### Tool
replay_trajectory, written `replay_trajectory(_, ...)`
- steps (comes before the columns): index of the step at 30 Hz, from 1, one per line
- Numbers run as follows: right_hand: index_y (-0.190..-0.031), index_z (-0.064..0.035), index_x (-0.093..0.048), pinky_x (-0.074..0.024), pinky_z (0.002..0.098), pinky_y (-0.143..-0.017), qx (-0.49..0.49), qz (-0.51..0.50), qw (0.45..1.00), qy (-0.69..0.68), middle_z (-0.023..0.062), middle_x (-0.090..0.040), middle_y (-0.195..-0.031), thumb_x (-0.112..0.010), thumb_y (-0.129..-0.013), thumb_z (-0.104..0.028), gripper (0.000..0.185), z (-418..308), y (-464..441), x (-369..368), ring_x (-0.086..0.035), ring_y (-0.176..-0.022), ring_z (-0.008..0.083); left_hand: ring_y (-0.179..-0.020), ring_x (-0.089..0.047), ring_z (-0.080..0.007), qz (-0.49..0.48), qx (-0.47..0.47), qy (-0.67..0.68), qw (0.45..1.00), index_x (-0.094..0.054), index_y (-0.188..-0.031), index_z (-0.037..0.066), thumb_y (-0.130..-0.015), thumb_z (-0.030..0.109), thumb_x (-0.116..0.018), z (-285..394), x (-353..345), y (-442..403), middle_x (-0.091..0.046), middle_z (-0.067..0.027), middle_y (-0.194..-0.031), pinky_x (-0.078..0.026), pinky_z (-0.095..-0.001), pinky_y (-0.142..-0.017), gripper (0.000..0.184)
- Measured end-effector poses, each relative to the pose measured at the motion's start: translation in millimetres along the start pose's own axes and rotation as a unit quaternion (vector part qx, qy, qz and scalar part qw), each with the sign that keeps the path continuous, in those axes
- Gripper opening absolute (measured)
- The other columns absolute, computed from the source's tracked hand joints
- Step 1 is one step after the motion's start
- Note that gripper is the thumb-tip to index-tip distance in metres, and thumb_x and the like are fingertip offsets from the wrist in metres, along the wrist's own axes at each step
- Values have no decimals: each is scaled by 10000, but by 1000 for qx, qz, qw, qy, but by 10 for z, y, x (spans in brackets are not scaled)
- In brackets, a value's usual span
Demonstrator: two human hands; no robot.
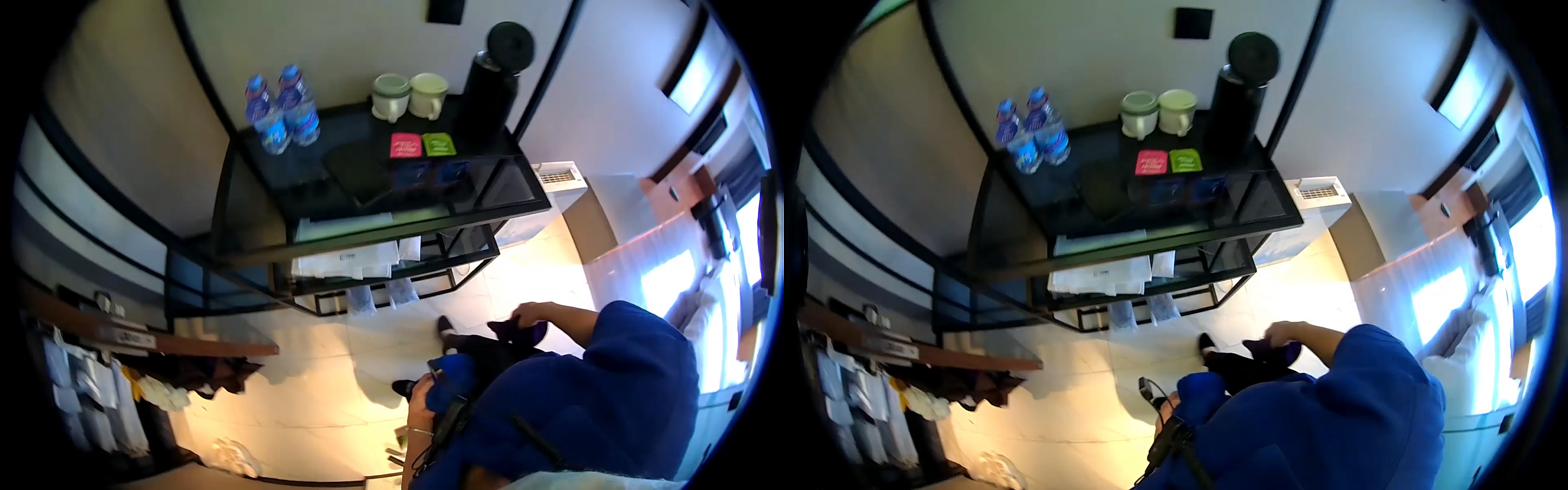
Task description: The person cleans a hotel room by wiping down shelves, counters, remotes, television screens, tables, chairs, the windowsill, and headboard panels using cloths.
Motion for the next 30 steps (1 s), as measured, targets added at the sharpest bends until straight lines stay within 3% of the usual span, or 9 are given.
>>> replay_trajectory(8, -1222, -140, -638, -495, 427, -926, -107, 72, 963, -237, 180, -627, -1196, -705, -667, -256, 571, 923, 605, -914, -594, -1095, 341, -876, -642, -192, -110, -36, -235, 965, -579, -1143, -30, -801, 62, -599, 990, -1161, 88, -659, -101, -958, -524, -301, -823, 355)
replay_trajectory(10, -1231, -139, -632, -494, 430, -927, -100, 74, 952, -278, 176, -633, -1185, -706, -674, -257, 573, 1207, 585, -1025, -595, -1090, 336, -805, -636, -169, -92, -68, -250, 961, -566, -1188, -28, -784, 53, -616, 1234, -2079, 178, -651, -85, -905, -519, -271, -782, 415)
replay_trajectory(12, -1230, -135, -633, -504, 422, -913, -108, 87, 936, -322, 173, -647, -1152, -707, -680, -240, 565, 1442, 704, -1110, -610, -1060, 324, -732, -613, -134, -144, -166, -240, 945, -544, -1239, -13, -759, 48, -636, 1447, -2724, 107, -634, -58, -864, -499, -233, -737, 492)
replay_trajectory(14, -1216, -115, -640, -511, 410, -902, -113, 105, 903, -401, 171, -657, -1123, -700, -687, -219, 543, 1900, 804, -1184, -622, -1031, 316, -763, -592, -103, -42, -291, -356, 887, -522, -1279, 9, -742, 53, -637, 1702, -3302, -390, -620, -45, -885, -476, -222, -727, 552)
replay_trajectory(16, -1165, -81, -665, -523, 392, -876, -123, 144, 878, -439, 178, -666, -1099, -706, -670, -202, 512, 2149, 885, -1242, -635, -1000, 303, -1005, -569, -148, -14, -418, -441, 794, -479, -1346, 53, -744, 39, -600, 2125, -4016, -698, -609, -74, -1097, -446, -272, -867, 614)
replay_trajectory(19, -1128, -79, -680, -523, 389, -872, -126, 210, 881, -405, 171, -680, -1070, -700, -635, -175, 503, 2669, 933, -1407, -647, -978, 294, -1166, -507, -249, 57, -435, -420, 794, -355, -1433, 47, -751, 36, -591, 2585, -4613, -1373, -498, -177, -1333, -412, -333, -970, 722)
replay_trajectory(25, -1068, -67, -689, -518, 381, -869, -186, 292, 825, -447, 190, -686, -1010, -668, -615, -129, 458, 3458, 1242, -1559, -652, -972, 337, -1193, -498, -239, 25, -371, -525, 765, -386, -1409, 6, -748, 50, -618, 2020, -5155, -1959, -515, -162, -1335, -371, -318, -1009, 702)
replay_trajectory(28, -1093, -61, -673, -513, 385, -866, -155, 333, 768, -525, 191, -682, -1021, -638, -633, -112, 464, 3738, 1144, -1393, -650, -974, 332, -1218, -501, -249, 131, -539, -533, 639, -414, -1382, -20, -780, 71, -632, 1491, -5249, -1631, -530, -193, -1316, -367, -336, -1030, 647)
replay_trajectory(30, -1112, -58, -663, -506, 382, -875, -121, 392, 769, -490, 194, -678, -1034, -617, -639, -97, 476, 3740, 1268, -750, -644, -983, 329, -1083, -584, -242, 67, -481, -444, 753, -516, -1284, -30, -797, 3, -563, 1018, -5295, -1351, -572, -207, -1220, -471, -355, -934, 490)
Point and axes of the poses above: each hand's wrist, its own y-axis away from the middle knuckle, its own x-axis out of the back of the hand, z = x × y, the point moved 1 cm from there along -y, towards the middle knuckle
